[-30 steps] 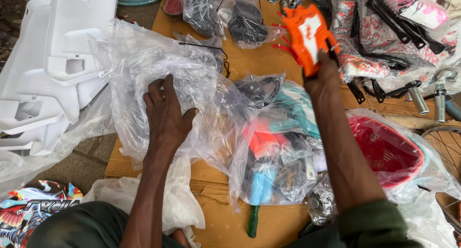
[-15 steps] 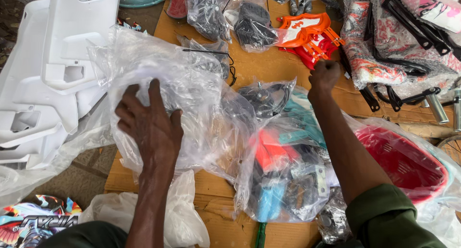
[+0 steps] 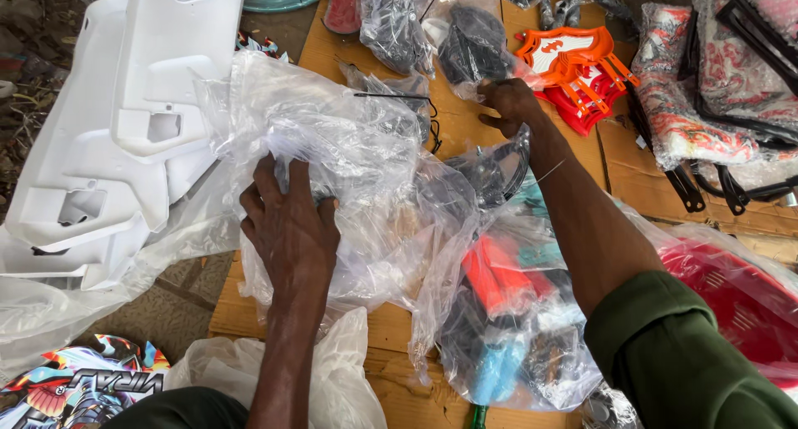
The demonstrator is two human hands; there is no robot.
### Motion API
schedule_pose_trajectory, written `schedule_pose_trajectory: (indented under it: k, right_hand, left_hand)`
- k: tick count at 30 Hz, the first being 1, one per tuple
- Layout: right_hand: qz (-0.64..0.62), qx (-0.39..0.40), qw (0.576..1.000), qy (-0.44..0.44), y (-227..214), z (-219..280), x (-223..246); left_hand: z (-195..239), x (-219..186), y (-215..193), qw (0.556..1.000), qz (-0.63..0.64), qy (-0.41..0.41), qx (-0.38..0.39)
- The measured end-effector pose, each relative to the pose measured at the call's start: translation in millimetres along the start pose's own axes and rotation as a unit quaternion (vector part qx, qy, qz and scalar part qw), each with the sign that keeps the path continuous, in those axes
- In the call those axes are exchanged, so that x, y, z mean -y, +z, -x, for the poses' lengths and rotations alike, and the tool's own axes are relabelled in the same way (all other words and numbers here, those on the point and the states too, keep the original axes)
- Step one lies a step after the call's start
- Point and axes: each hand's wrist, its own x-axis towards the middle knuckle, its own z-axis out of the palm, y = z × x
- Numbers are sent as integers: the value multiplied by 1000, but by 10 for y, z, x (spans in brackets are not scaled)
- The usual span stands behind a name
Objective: The person unpacks various bicycle parts from plastic bags, including colorful reflectors and a black bell. They then use a wrench to tighten a bolt on a metal bracket and use pliers to secure a cotter pin on the bell assembly.
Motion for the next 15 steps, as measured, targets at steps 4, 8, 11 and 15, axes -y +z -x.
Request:
schedule_pose_trajectory:
  k: [4,8,11,15]
  right_hand:
    - [-88,-3,993,-76,-69,239,190]
    - [-271,51,942,-189,-35,1059,955]
    - [-288,108,916,-259,87,1842,1503]
    - [-346,283,829,-335,342,2660,1929]
  left_hand:
    - [19,-3,-31,1000,9,17,-23]
    - [83,97,18,996,46,41,-64]
    - [27,214,21,992,69,28,-99]
    - [-90,502,-123,933,215,8,-289]
